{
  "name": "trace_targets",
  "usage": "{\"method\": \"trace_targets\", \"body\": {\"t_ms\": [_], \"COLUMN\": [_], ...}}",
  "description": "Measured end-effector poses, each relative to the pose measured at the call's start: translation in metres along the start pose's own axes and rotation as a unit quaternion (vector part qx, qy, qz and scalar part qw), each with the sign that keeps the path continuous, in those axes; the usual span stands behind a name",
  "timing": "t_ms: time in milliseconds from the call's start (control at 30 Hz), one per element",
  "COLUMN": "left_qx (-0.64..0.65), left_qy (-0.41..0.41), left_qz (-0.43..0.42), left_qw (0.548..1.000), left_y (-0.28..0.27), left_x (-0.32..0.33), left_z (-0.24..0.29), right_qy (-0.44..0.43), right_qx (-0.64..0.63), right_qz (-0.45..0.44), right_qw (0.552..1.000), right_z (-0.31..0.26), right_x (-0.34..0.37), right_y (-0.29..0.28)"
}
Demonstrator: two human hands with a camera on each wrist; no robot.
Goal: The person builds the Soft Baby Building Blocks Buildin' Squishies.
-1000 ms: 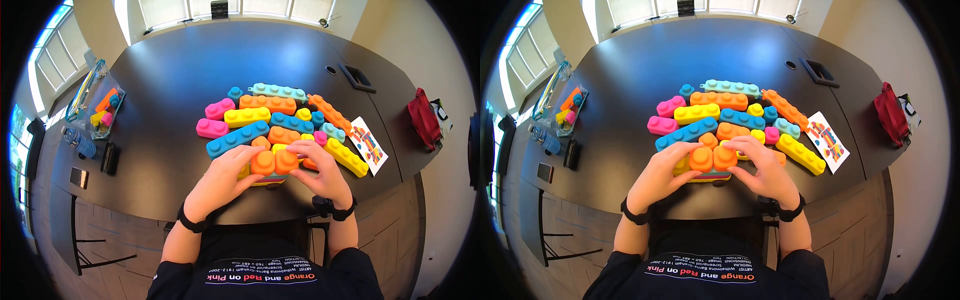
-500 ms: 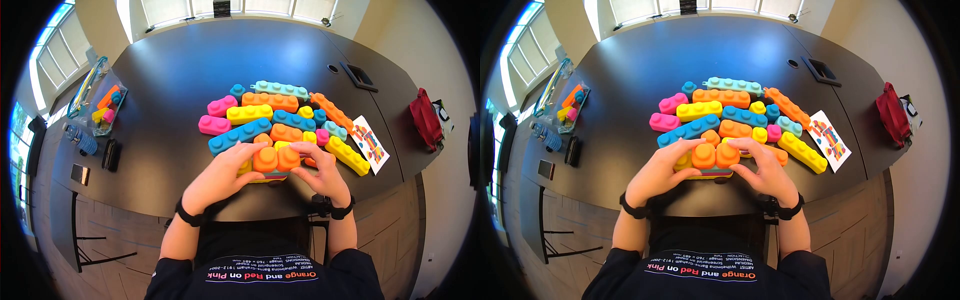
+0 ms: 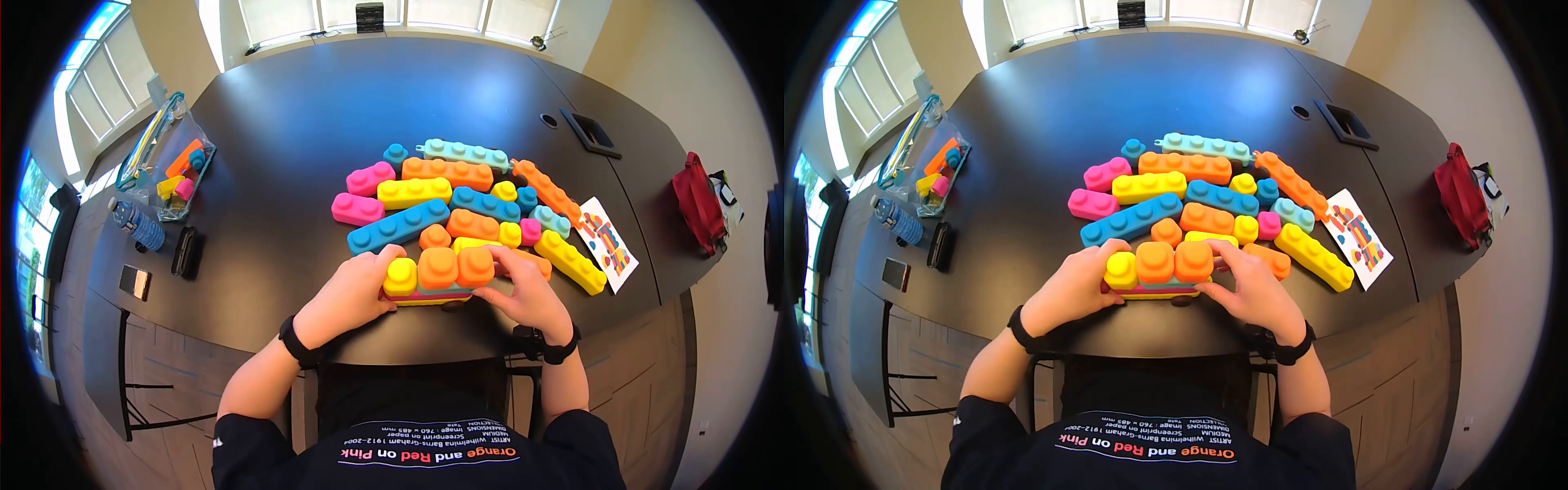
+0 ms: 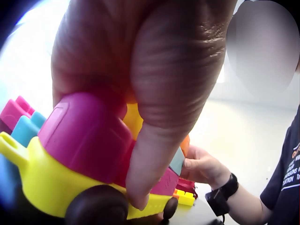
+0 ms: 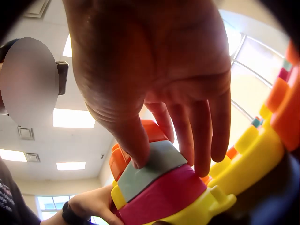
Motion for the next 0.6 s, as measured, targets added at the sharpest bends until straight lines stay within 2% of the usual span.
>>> {"method": "trace_targets", "body": {"t_ms": [200,400,600], "left_qx": [-0.040,0.012,-0.011], "left_qy": [-0.014,-0.030,0.014], "left_qz": [0.009,0.007,0.066], "left_qw": [0.999,0.999,0.998], "left_y": [0.006,0.005,0.002], "left_x": [0.001,0.002,0.016], "left_z": [-0.004,-0.003,-0.006], "right_qy": [-0.006,-0.008,0.006], "right_qx": [-0.003,-0.019,-0.059], "right_qz": [-0.007,-0.012,-0.005], "right_qw": [1.000,1.000,0.998], "right_z": [0.000,-0.003,-0.009], "right_x": [-0.001,-0.001,-0.002], "right_y": [0.000,0.002,-0.004]}}
Point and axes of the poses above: each hand's wrist, its own x-axis away from the middle knuckle, its own y-axis out of the palm, z = x × y, the point moved 5 cm from there along -x, towards the middle knuckle, and after that the axes turned 11 degrees about z, right-handed, at the moved point
